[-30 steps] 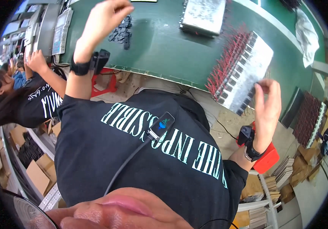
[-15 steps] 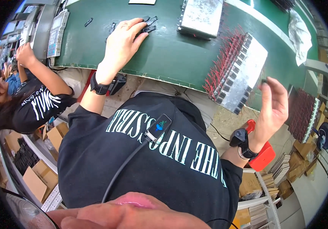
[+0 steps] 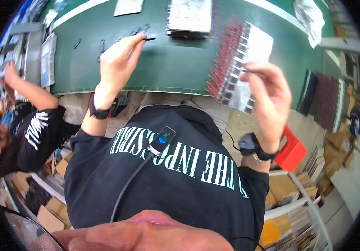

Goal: The person picks up a plastic component and a small electronic part by hand, fits them together, and places the assembled unit onto a metal plate, repeating this process several times.

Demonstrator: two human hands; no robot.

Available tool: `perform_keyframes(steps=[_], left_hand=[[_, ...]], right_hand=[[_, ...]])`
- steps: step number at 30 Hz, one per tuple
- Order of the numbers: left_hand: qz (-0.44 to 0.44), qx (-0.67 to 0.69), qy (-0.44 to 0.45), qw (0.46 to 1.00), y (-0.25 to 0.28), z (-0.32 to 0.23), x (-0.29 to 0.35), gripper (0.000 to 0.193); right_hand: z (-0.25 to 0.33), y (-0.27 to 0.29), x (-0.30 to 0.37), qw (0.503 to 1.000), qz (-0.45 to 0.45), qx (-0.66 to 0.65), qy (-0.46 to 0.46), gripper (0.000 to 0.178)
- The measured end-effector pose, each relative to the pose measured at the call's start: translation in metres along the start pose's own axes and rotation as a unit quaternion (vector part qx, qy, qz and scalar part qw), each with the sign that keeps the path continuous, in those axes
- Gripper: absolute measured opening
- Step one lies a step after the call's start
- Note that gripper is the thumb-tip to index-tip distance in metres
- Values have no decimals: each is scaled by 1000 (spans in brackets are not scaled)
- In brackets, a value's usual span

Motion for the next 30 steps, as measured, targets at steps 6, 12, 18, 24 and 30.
perform_keyframes(steps=[6, 12, 18, 24, 30], left_hand=[[92, 260, 25, 961, -9, -68, -37, 23], [180, 550, 207, 789, -42, -81, -37, 28], [145, 552, 227, 789, -50, -82, -33, 29], [175, 530, 227, 798, -47, -77, -35, 32], [187, 515, 215, 808, -44, -75, -37, 31]], right_hand=[[-6, -36, -13, 992, 75, 94, 34, 16], [-23, -24, -13, 996, 27, 4, -88, 16], [-31, -28, -20, 997, -22, 73, 19, 13], [-18, -37, -25, 978, -2, 204, 47, 13], [-23, -37, -29, 990, 2, 142, -19, 13]])
Point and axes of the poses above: each hand's wrist, its own x-axis away from the middle knuckle, its own y-axis out of the back of the hand, z = x × y, the point moved 1 cm from there along -x, towards the middle knuckle, and after that the axes turned 1 degree about -y, right-handed, at the moved point
